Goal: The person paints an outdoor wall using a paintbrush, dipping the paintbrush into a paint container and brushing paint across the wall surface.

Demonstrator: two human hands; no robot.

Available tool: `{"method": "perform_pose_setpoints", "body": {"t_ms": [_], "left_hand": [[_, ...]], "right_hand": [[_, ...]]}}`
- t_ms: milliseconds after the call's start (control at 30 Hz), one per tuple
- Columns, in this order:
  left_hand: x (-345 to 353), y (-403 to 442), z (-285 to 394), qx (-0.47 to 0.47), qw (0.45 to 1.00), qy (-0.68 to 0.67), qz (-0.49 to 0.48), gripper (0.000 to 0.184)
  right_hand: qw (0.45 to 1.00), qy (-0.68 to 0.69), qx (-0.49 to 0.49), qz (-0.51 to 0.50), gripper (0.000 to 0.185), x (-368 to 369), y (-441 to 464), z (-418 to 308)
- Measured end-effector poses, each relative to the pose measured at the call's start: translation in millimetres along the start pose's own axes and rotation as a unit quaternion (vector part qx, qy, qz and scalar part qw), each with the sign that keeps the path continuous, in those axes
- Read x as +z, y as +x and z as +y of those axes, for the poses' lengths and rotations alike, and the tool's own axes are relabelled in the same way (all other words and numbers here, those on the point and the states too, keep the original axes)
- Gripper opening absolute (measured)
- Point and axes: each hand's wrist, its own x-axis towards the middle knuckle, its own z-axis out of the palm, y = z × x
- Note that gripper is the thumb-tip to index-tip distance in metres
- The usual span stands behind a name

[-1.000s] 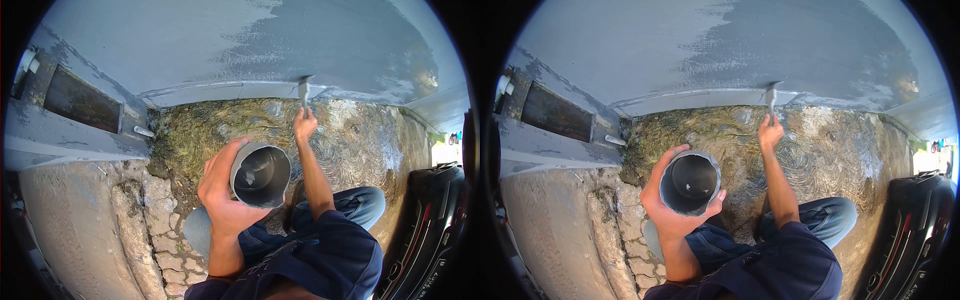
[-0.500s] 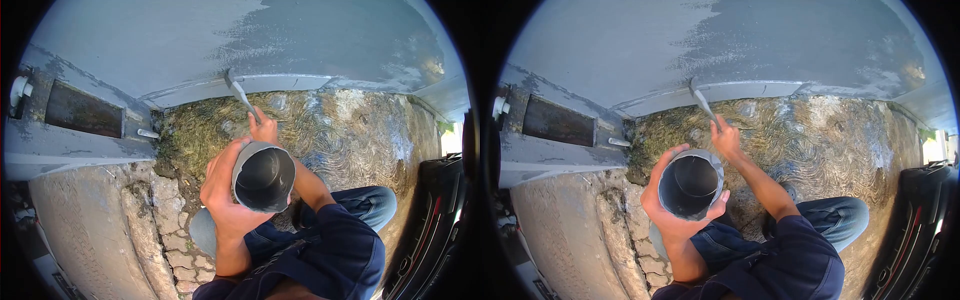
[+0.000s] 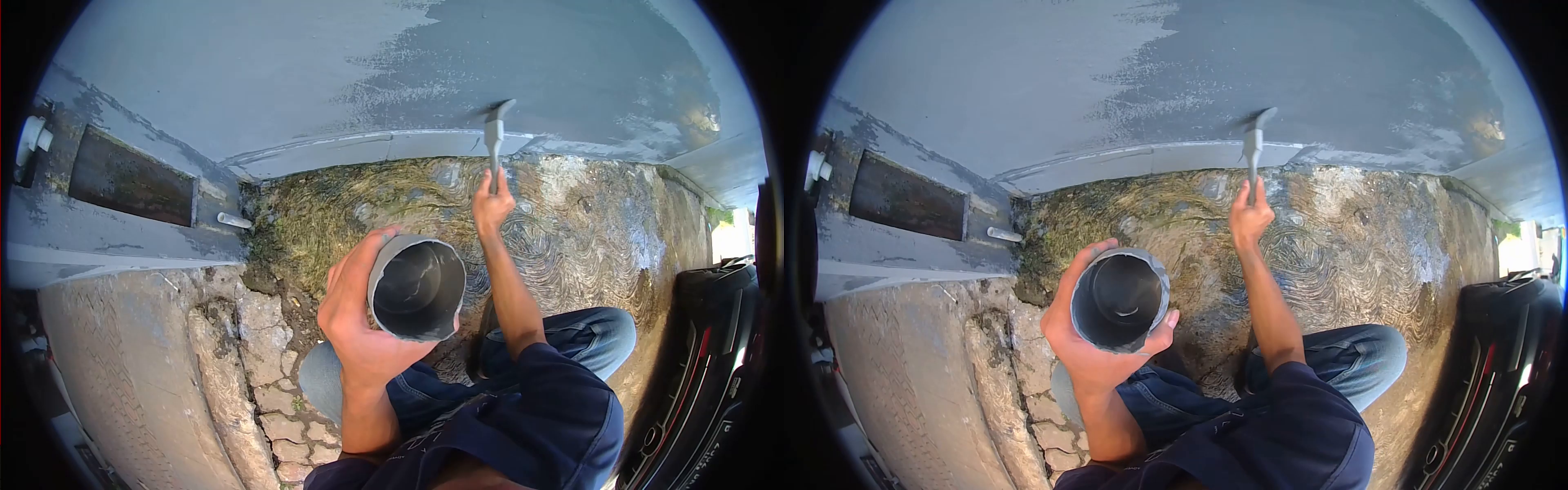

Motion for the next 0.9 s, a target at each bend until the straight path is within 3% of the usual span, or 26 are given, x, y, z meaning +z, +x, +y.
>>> {"method": "perform_pose_setpoints", "body": {"t_ms": [200,300,367,400,467,533,633,700,800,900], "left_hand": [[-2,-2,-1,0.009,1.0,0.007,0.002,0.081],[-1,-2,-2,-0.008,1.0,0.0,-0.007,0.082],[1,-2,-3,-0.025,1.0,0.004,-0.015,0.082],[3,-2,-4,-0.013,1.0,-0.002,-0.007,0.081],[0,-2,-4,-0.003,1.0,-0.006,0.003,0.08],[-2,-1,0,0.001,1.0,-0.011,-0.005,0.079],[-6,-1,-1,-0.003,1.0,-0.022,0.004,0.079],[-7,0,0,-0.003,1.0,-0.016,0.016,0.079],[-10,0,5,-0.015,1.0,-0.013,0.023,0.076],[-8,1,5,-0.033,0.999,-0.023,0.016,0.072]], "right_hand": [[0.988,0.097,0.011,-0.121,0.024,38,-67,-110],[0.977,0.102,-0.072,-0.174,0.024,38,-87,-112],[0.932,0.215,-0.208,-0.204,0.025,39,-85,-113],[0.937,0.193,-0.204,-0.209,0.026,32,-76,-117],[0.965,0.103,-0.059,-0.232,0.025,20,-43,-109],[0.985,0.087,-0.022,-0.144,0.026,14,4,-83],[0.995,-0.032,-0.058,-0.08,0.031,-18,36,-34],[0.998,-0.038,-0.035,0.024,0.032,-31,56,9],[0.994,-0.066,-0.04,0.077,0.031,-51,58,15],[0.999,-0.035,-0.028,0.024,0.028,-41,18,-22]]}}
